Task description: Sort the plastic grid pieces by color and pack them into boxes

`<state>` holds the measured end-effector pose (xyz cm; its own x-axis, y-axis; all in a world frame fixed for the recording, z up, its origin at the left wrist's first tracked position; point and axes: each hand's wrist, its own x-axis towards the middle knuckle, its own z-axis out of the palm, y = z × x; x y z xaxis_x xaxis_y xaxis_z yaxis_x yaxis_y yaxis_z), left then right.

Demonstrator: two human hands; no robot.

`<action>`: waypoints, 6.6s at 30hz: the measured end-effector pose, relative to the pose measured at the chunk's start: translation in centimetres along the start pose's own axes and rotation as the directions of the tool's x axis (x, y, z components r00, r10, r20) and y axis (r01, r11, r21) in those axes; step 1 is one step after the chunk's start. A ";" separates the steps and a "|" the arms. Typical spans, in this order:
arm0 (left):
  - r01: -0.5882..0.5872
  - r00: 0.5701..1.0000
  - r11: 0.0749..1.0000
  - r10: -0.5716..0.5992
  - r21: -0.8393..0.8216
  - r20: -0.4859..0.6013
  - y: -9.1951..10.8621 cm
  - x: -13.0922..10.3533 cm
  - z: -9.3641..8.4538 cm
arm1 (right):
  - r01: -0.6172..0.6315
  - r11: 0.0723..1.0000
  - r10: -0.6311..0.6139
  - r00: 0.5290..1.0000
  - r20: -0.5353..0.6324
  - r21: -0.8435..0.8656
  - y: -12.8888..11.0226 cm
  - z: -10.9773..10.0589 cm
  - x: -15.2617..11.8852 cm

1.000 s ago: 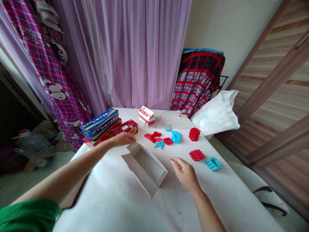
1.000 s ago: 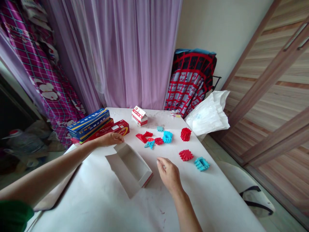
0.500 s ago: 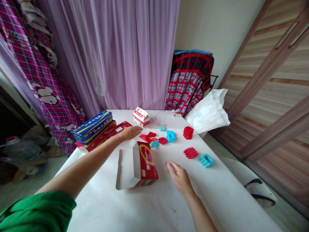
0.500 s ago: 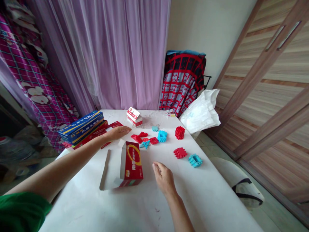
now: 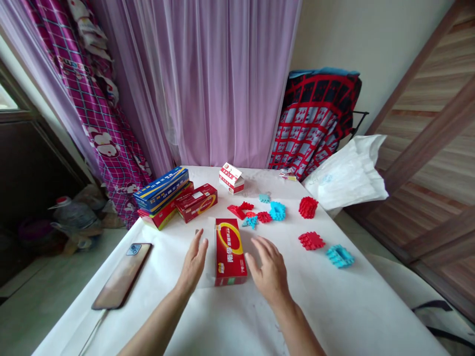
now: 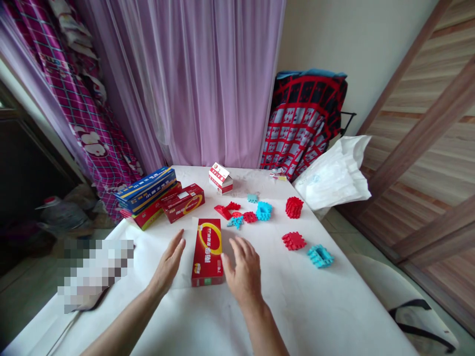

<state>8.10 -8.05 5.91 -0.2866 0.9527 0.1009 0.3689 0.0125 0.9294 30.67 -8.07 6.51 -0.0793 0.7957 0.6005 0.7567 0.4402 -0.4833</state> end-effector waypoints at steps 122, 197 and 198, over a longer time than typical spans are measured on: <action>-0.492 0.854 0.840 0.517 0.229 -0.059 -4.3 1.3 3.0 | -0.300 0.954 0.298 0.952 0.066 0.017 8.5 1.9 -2.7; -0.915 0.402 0.302 0.742 0.268 0.537 -0.6 2.6 -1.3 | 0.428 0.844 0.062 0.518 0.853 -0.322 13.4 2.3 18.9; -0.912 0.410 0.312 0.739 0.268 0.534 -0.6 2.5 -1.2 | 0.437 0.837 0.062 0.521 0.851 -0.329 13.3 2.4 19.0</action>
<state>6.07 -6.06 6.05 0.6274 0.5620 0.5390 0.6130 -0.7833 0.1031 37.71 13.88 9.97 -0.5463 0.7965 -0.2591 0.8125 0.5791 0.0672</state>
